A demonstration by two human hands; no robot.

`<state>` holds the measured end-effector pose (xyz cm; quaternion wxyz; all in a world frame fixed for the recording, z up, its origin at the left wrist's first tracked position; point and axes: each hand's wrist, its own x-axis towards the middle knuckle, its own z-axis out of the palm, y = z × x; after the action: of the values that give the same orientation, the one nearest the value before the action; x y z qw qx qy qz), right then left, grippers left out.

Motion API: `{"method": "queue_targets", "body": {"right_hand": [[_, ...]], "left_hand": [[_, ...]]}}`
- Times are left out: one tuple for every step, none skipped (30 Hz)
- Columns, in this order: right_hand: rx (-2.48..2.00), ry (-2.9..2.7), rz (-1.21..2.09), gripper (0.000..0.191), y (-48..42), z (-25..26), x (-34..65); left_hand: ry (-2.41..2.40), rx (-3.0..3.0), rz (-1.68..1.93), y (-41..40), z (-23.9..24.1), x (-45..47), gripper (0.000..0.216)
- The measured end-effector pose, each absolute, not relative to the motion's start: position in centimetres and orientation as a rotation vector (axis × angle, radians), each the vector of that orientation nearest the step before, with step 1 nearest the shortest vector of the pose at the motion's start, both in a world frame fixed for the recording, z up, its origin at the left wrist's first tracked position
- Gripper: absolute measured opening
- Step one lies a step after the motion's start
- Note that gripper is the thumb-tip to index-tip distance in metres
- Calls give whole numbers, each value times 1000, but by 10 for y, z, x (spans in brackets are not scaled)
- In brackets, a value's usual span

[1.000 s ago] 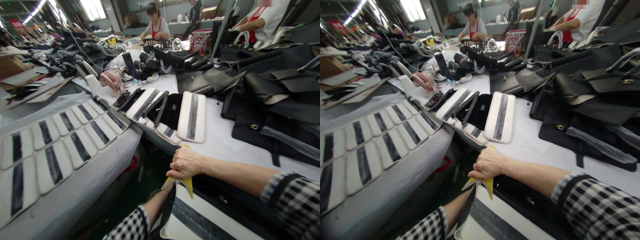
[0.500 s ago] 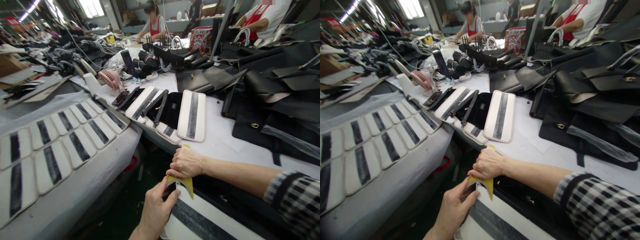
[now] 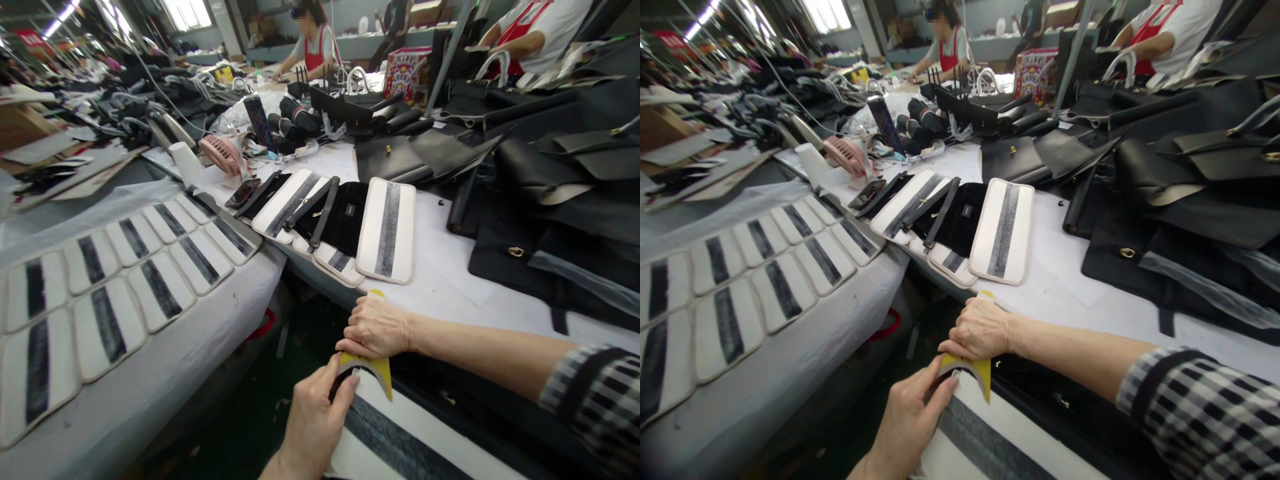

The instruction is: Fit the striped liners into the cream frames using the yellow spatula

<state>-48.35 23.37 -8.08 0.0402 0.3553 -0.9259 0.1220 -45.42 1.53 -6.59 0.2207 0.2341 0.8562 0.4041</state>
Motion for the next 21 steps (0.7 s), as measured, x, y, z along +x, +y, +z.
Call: {"method": "queue_targets", "body": {"right_hand": [[1087, -2839, 372, 58, 234, -81, -483], [1085, -2843, 369, 58, 234, -81, -483], [1085, -2847, 366, 58, 234, -82, -483], [1086, -2851, 365, 58, 235, -82, -482], [1089, -2855, 364, 58, 235, -82, -482], [1093, -2861, 363, 58, 235, -82, -482], [1095, -2869, 360, 58, 234, -82, -482], [1094, -2878, 356, 58, 234, -82, -482], [1090, -2887, 353, 58, 234, -81, -481], [1089, -2896, 351, 57, 234, -81, -480], [1088, -2905, 351, 56, 234, -81, -480], [1087, -2913, 352, 56, 234, -81, -478], [1082, -2922, 355, 55, 235, -80, -477], [1073, -2934, 357, 55, 235, -80, -475], [1060, -2948, 357, 55, 235, -79, -473], [1041, -2965, 360, 55, 235, -79, -470], [1014, -2984, 361, 55, 234, -78, -467], [984, -3006, 365, 55, 233, -76, -464], [946, -3032, 367, 55, 231, -75, -459], [899, -3060, 369, 55, 228, -73, -454], [841, -3091, 367, 55, 224, -71, -449]], "left_hand": [[2370, 656, 1108, 15, -67, -454, 37], [2373, 667, 1099, 16, -67, -454, 36], [2376, 679, 1088, 16, -68, -454, 36], [2382, 693, 1078, 15, -69, -454, 36], [2393, 714, 1072, 15, -70, -453, 36], [2409, 741, 1072, 15, -72, -452, 35], [2428, 773, 1077, 15, -73, -452, 35], [2447, 809, 1083, 14, -75, -451, 35], [2464, 843, 1087, 14, -77, -451, 34], [2477, 873, 1085, 14, -79, -450, 34], [2484, 898, 1076, 14, -80, -450, 34], [2487, 920, 1062, 13, -81, -450, 35], [2489, 943, 1046, 13, -83, -451, 35], [2493, 964, 1030, 13, -83, -451, 35], [2497, 987, 1010, 14, -84, -452, 35], [2502, 1014, 989, 14, -85, -452, 35], [2507, 1040, 967, 14, -85, -452, 36], [2506, 1067, 947, 14, -85, -452, 36], [2499, 1090, 935, 14, -84, -452, 37], [2483, 1105, 934, 14, -83, -451, 38], [2457, 1108, 944, 14, -81, -451, 38]]}}
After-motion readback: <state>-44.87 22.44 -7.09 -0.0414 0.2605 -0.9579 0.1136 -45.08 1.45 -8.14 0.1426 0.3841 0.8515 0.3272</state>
